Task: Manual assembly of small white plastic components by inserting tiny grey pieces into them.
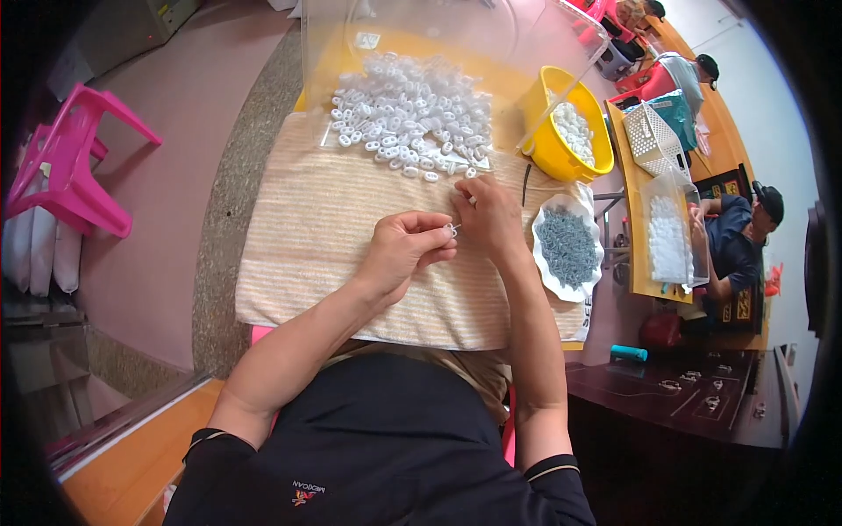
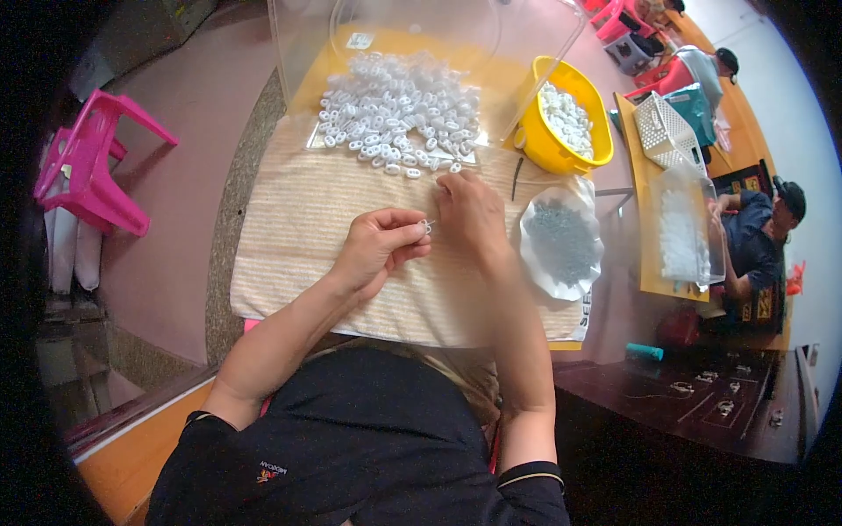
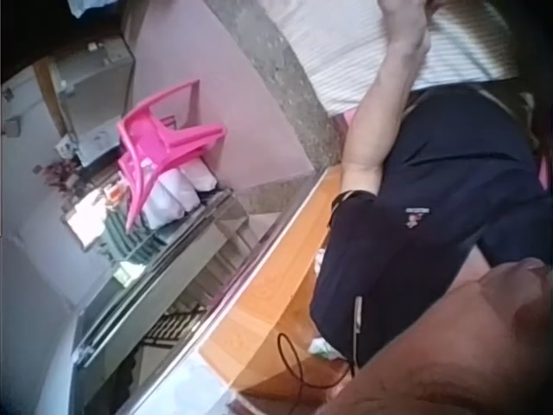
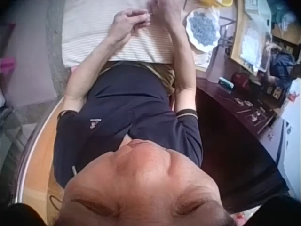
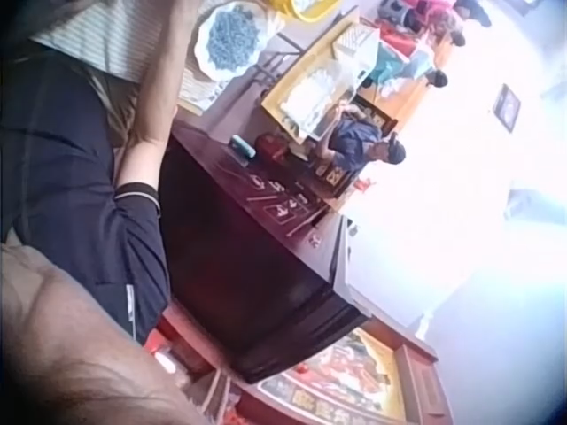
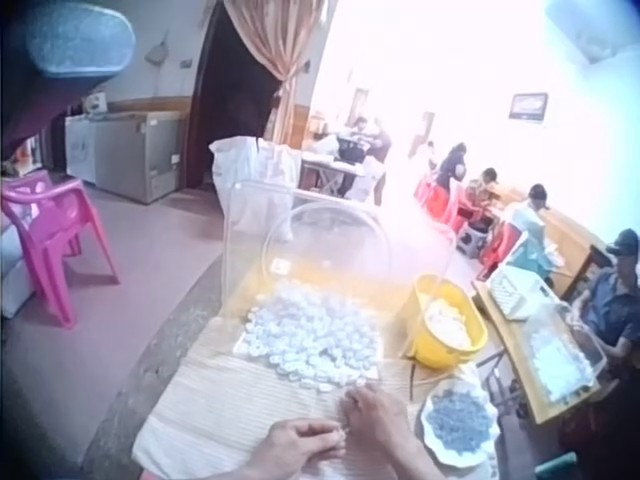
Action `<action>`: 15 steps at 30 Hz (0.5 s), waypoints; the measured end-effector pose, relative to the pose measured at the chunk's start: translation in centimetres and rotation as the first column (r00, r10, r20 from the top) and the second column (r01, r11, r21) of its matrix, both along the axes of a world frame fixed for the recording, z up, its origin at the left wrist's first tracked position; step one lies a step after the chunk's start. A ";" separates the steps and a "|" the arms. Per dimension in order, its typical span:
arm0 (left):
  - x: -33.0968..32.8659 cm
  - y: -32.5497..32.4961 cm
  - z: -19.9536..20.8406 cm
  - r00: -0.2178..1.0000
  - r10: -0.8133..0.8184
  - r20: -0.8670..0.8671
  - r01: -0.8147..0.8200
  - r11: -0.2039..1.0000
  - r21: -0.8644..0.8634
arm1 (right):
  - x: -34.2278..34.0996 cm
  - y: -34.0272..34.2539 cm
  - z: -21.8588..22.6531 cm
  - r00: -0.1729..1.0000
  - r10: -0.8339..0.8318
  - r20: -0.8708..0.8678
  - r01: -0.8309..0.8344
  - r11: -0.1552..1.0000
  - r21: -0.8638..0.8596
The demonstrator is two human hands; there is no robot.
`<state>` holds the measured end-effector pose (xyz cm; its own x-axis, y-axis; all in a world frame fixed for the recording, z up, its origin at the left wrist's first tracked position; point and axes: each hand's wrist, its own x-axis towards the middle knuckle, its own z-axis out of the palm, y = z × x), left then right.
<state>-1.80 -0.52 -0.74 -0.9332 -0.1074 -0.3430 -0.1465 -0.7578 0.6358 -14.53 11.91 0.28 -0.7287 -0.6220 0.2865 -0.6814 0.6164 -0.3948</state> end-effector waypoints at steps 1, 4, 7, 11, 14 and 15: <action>0.0 0.0 0.0 1.000 -0.001 -0.001 0.001 1.000 0.000 | 0.1 0.2 0.2 1.000 -0.001 0.009 0.001 1.000 0.012; 0.0 -0.1 -0.1 1.000 0.001 -0.007 -0.001 1.000 0.004 | 0.6 0.6 0.8 1.000 0.001 0.023 -0.002 0.999 0.053; 0.1 -0.1 -0.1 1.000 -0.003 -0.016 0.003 1.000 0.001 | 1.0 0.9 1.6 0.999 0.005 0.040 -0.009 0.994 0.106; 0.0 -0.2 -0.2 1.000 -0.002 -0.015 0.002 1.000 -0.002 | 0.9 1.5 1.7 0.998 0.056 0.033 -0.059 0.993 0.098; 0.0 -0.1 -0.1 1.000 -0.002 -0.009 0.002 1.000 -0.004 | 0.7 2.0 1.0 0.979 -0.004 0.204 0.015 0.999 -0.052; 0.0 -0.1 -0.1 1.000 -0.001 -0.002 0.001 1.000 -0.007 | 0.5 2.2 0.8 0.979 -0.004 0.205 0.014 0.999 -0.051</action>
<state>-1.77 -0.65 -0.85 -0.9340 -0.1090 -0.3403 -0.1457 -0.7535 0.6411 -14.00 14.12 1.06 -0.7807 -0.6033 0.1627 -0.5773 0.5969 -0.5571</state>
